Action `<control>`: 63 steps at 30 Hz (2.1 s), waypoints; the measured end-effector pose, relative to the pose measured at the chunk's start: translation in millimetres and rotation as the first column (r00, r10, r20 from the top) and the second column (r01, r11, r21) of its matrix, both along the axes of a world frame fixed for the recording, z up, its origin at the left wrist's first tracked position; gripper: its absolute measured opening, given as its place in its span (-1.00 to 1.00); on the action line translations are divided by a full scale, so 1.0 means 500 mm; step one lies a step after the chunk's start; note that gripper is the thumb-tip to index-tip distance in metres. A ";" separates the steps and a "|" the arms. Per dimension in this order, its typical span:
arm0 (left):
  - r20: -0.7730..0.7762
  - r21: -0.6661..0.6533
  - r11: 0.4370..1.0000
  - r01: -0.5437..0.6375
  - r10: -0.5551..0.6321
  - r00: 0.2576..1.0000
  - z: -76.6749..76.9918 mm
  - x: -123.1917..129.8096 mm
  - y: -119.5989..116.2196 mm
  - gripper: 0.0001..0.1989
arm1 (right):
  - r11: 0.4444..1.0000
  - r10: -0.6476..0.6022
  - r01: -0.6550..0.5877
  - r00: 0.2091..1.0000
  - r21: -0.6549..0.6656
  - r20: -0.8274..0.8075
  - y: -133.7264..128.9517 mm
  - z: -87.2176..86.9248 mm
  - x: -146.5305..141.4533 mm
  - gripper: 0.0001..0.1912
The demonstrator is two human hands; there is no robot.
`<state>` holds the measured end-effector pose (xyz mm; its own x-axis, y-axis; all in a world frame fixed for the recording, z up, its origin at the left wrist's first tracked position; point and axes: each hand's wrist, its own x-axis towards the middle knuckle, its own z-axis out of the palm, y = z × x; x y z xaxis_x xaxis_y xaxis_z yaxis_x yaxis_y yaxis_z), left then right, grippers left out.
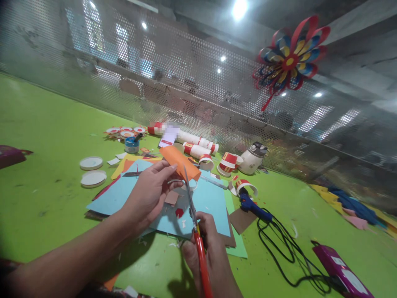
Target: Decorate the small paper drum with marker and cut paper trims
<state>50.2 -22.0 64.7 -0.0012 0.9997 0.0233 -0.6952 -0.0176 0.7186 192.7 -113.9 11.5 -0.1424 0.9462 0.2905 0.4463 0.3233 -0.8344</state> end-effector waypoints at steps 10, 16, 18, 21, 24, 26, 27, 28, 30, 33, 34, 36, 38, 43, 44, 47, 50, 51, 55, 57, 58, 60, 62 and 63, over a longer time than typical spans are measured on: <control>-0.044 -0.035 0.999 -0.008 0.007 0.999 0.009 -0.004 -0.002 -0.95 | 0.999 -0.002 0.001 1.000 -0.046 -0.014 -0.003 0.003 -0.002 -0.50; -0.033 -0.026 1.000 -0.014 0.013 0.999 0.008 -0.003 0.000 -0.93 | 1.000 -0.008 0.007 1.000 -0.024 -0.024 -0.002 0.001 -0.002 -0.51; -0.028 -0.023 1.000 -0.015 0.014 1.000 0.006 -0.002 0.000 -0.93 | 1.000 -0.005 0.005 1.000 -0.028 -0.020 -0.002 0.001 -0.001 -0.51; -0.024 -0.024 1.000 -0.012 0.011 1.000 0.006 -0.001 -0.001 -0.94 | 0.999 0.003 -0.004 1.000 -0.039 -0.025 -0.002 0.002 0.001 -0.50; -0.030 -0.031 0.999 -0.019 0.018 0.999 0.007 -0.001 -0.001 -0.96 | 0.998 0.015 -0.017 0.999 -0.058 -0.031 -0.002 0.001 0.003 -0.48; -0.038 -0.031 0.999 -0.023 0.022 0.999 0.007 -0.001 0.000 -0.96 | 0.998 0.018 -0.020 0.999 -0.066 -0.030 -0.003 0.001 0.003 -0.49; -0.042 -0.028 0.999 -0.023 0.022 0.999 0.007 -0.001 0.000 -0.95 | 0.998 0.017 -0.019 0.999 -0.067 -0.028 -0.003 0.001 0.003 -0.50; -0.044 -0.026 0.999 -0.024 0.023 0.999 0.007 -0.002 0.000 -0.95 | 0.998 0.015 -0.017 1.000 -0.066 -0.025 -0.003 0.001 0.002 -0.51; -0.048 -0.022 1.000 -0.019 0.018 0.999 0.005 -0.002 0.001 -0.95 | 0.998 0.011 -0.012 1.000 -0.062 -0.023 -0.003 0.001 0.001 -0.52; -0.056 -0.020 1.000 -0.013 0.012 0.998 0.003 -0.002 0.002 -0.95 | 0.998 -0.002 0.000 0.999 -0.066 -0.033 -0.004 0.000 0.001 -0.52; -0.059 -0.020 1.000 -0.011 0.010 0.998 0.003 -0.002 0.002 -0.95 | 0.997 0.000 -0.003 0.999 -0.072 -0.040 -0.004 -0.001 0.001 -0.52; -0.063 -0.018 1.000 -0.008 0.007 0.998 0.002 -0.002 0.002 -0.95 | 0.997 0.005 -0.009 0.999 -0.082 -0.050 -0.004 -0.002 0.001 -0.51; -0.064 -0.015 1.000 -0.002 0.001 0.998 0.002 -0.002 0.002 -0.96 | 0.997 0.005 -0.009 0.998 -0.082 -0.055 -0.004 -0.004 0.002 -0.49; -0.066 -0.024 1.000 0.003 -0.005 0.998 0.002 -0.002 0.003 -0.97 | 0.998 -0.020 0.015 0.997 -0.065 -0.070 -0.003 -0.005 0.000 -0.50; -0.066 -0.025 1.000 0.002 -0.004 0.998 0.002 -0.003 0.003 -0.97 | 0.998 -0.026 0.021 0.997 -0.065 -0.075 -0.003 -0.005 -0.001 -0.49; -0.070 -0.021 1.000 0.005 -0.007 0.998 0.001 -0.003 0.003 -0.97 | 0.996 -0.046 0.038 0.994 -0.082 -0.099 -0.004 -0.003 -0.004 -0.46; -0.079 -0.011 1.000 0.013 -0.014 0.997 0.000 -0.004 0.002 -0.96 | 0.991 -0.066 0.050 0.990 -0.128 -0.124 -0.008 0.002 -0.005 -0.44; -0.082 -0.010 1.000 0.016 -0.017 0.996 0.000 -0.004 0.001 -0.94 | 0.988 -0.075 0.056 0.989 -0.146 -0.129 -0.009 0.004 -0.004 -0.44; -0.105 -0.014 1.000 0.018 -0.019 0.994 0.000 -0.004 0.001 -0.87 | 0.976 -0.092 0.060 0.985 -0.209 -0.143 -0.015 0.013 -0.001 -0.46; -0.117 -0.024 1.000 0.017 -0.020 0.993 0.000 -0.004 0.002 -0.86 | 0.974 -0.086 0.053 0.986 -0.218 -0.145 -0.017 0.018 0.000 -0.46; -0.120 -0.031 0.999 0.016 -0.020 0.993 0.001 -0.004 0.003 -0.85 | 0.976 -0.085 0.054 0.986 -0.209 -0.143 -0.017 0.020 0.000 -0.47; -0.123 -0.043 0.999 0.012 -0.017 0.992 0.001 -0.005 0.004 -0.84 | 0.984 -0.086 0.063 0.987 -0.169 -0.133 -0.017 0.025 -0.002 -0.49; -0.128 -0.051 0.999 0.006 -0.013 0.992 0.002 -0.005 0.005 -0.83 | 0.989 -0.091 0.075 0.988 -0.127 -0.128 -0.017 0.029 -0.003 -0.49; -0.131 -0.052 0.999 0.004 -0.011 0.991 0.002 -0.006 0.005 -0.83 | 0.990 -0.096 0.080 0.987 -0.120 -0.129 -0.017 0.031 -0.004 -0.50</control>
<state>47.4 -19.3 65.6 0.0063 0.9996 -0.0286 -0.5945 0.0267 0.8037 190.8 -122.4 27.1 -0.0241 0.9813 0.1909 0.3500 0.1872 -0.9179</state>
